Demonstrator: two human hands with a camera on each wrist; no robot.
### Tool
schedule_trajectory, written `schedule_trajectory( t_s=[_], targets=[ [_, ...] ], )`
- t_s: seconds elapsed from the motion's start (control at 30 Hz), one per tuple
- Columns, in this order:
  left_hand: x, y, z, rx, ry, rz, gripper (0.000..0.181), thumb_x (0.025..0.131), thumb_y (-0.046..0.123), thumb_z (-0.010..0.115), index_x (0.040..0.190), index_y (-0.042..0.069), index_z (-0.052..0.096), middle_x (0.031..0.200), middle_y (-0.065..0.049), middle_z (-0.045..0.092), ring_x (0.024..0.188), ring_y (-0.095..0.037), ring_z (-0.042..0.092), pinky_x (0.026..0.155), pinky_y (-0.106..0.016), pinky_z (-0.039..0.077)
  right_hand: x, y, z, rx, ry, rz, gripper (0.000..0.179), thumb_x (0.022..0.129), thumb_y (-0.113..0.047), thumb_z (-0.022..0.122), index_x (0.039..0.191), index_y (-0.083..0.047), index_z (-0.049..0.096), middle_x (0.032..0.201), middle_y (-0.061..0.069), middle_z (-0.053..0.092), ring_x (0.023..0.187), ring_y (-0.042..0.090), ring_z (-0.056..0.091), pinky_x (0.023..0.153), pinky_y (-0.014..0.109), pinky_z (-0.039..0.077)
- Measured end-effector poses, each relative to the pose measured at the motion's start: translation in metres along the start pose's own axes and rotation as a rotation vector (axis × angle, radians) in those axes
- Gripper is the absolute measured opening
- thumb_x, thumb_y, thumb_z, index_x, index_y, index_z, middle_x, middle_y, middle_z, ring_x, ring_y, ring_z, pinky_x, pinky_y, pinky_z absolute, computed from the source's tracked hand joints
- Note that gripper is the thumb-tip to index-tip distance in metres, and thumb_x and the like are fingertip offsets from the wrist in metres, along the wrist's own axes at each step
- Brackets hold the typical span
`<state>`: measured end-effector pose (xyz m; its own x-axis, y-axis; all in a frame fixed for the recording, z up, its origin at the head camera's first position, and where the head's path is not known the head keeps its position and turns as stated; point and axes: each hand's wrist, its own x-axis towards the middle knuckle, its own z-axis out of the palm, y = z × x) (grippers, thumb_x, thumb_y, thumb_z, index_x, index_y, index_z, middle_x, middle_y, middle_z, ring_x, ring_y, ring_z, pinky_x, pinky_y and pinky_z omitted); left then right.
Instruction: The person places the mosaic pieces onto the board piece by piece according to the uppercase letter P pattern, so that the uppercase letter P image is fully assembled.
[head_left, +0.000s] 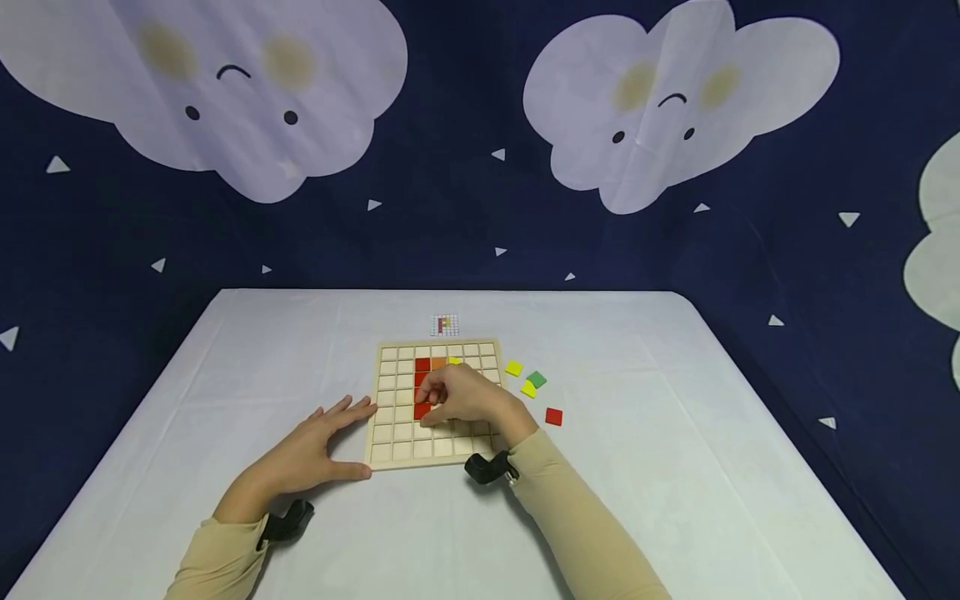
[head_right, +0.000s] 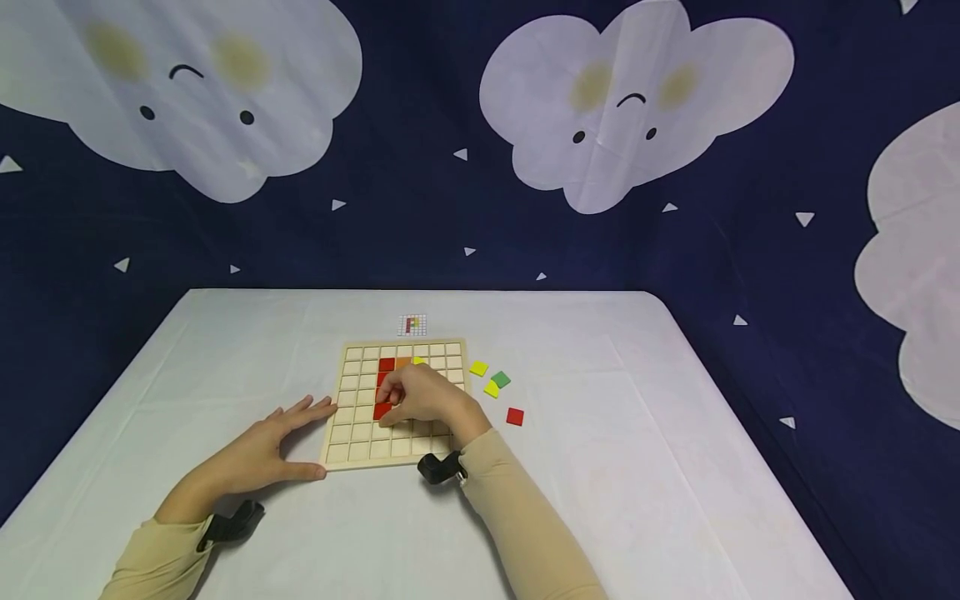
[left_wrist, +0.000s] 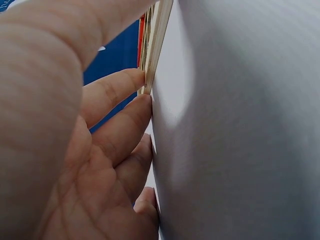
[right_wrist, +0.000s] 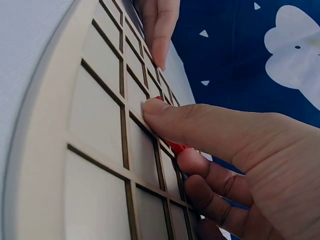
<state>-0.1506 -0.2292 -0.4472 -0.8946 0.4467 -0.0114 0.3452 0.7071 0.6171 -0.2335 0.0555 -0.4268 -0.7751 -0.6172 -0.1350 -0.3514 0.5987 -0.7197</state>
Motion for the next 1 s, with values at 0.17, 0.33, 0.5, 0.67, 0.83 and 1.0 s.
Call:
schedule_trajectory(
  t_s=[0.17,0.33,0.5,0.67,0.83,1.0],
  targets=[
    [0.0006,0.0003,-0.0005,0.002,0.006,0.004,0.093,0.079,0.047,0.093,0.158,0.014,0.055,0.168,-0.016,0.046,0.159,-0.053,0.031,0.127,-0.077,0.019,-0.0007,-0.0015,-0.0013,-0.016,0.008,-0.005,0.020,0.087,-0.014,0.091,0.101,-0.017,0.076,0.086,-0.007,0.065,0.082,0.009,0.057,0.075,0.020,0.048],
    [0.0017,-0.0001,-0.0009,0.005,0.009,0.004,0.094,0.080,0.047,0.093,0.158,0.013,0.054,0.168,-0.017,0.046,0.159,-0.053,0.031,0.127,-0.078,0.019,0.0001,-0.0015,-0.0020,-0.013,0.009,-0.010,0.021,0.087,-0.014,0.091,0.101,-0.015,0.076,0.085,-0.007,0.064,0.082,0.008,0.057,0.074,0.019,0.047],
    [0.0023,0.0001,-0.0006,0.001,0.008,-0.001,0.094,0.079,0.046,0.093,0.158,0.012,0.055,0.168,-0.017,0.046,0.159,-0.053,0.031,0.127,-0.078,0.018,0.0004,-0.0009,-0.0023,-0.002,0.010,-0.008,0.020,0.087,-0.014,0.091,0.100,-0.016,0.077,0.084,-0.007,0.064,0.081,0.008,0.056,0.073,0.019,0.047],
    [0.0018,0.0017,-0.0010,0.006,0.010,0.004,0.094,0.079,0.047,0.093,0.157,0.012,0.055,0.167,-0.018,0.047,0.158,-0.054,0.032,0.126,-0.078,0.019,0.0006,0.0004,-0.0018,0.008,0.017,-0.002,0.018,0.086,-0.015,0.091,0.098,-0.017,0.077,0.082,-0.008,0.063,0.078,0.007,0.056,0.072,0.020,0.046],
    [0.0006,0.0023,-0.0006,0.003,0.004,-0.007,0.094,0.078,0.046,0.094,0.157,0.013,0.055,0.167,-0.018,0.048,0.158,-0.053,0.032,0.127,-0.078,0.020,0.0015,0.0023,-0.0001,0.021,0.017,-0.001,0.019,0.086,-0.017,0.092,0.097,-0.018,0.077,0.081,-0.008,0.063,0.077,0.007,0.056,0.072,0.019,0.046],
    [-0.0003,0.0027,0.0002,0.002,-0.008,-0.016,0.094,0.078,0.046,0.094,0.157,0.013,0.055,0.167,-0.017,0.047,0.159,-0.053,0.033,0.127,-0.077,0.020,0.0016,0.0035,0.0018,0.033,0.014,0.006,0.020,0.085,-0.015,0.092,0.097,-0.017,0.077,0.080,-0.008,0.063,0.076,0.006,0.056,0.072,0.020,0.046]
  ],
)
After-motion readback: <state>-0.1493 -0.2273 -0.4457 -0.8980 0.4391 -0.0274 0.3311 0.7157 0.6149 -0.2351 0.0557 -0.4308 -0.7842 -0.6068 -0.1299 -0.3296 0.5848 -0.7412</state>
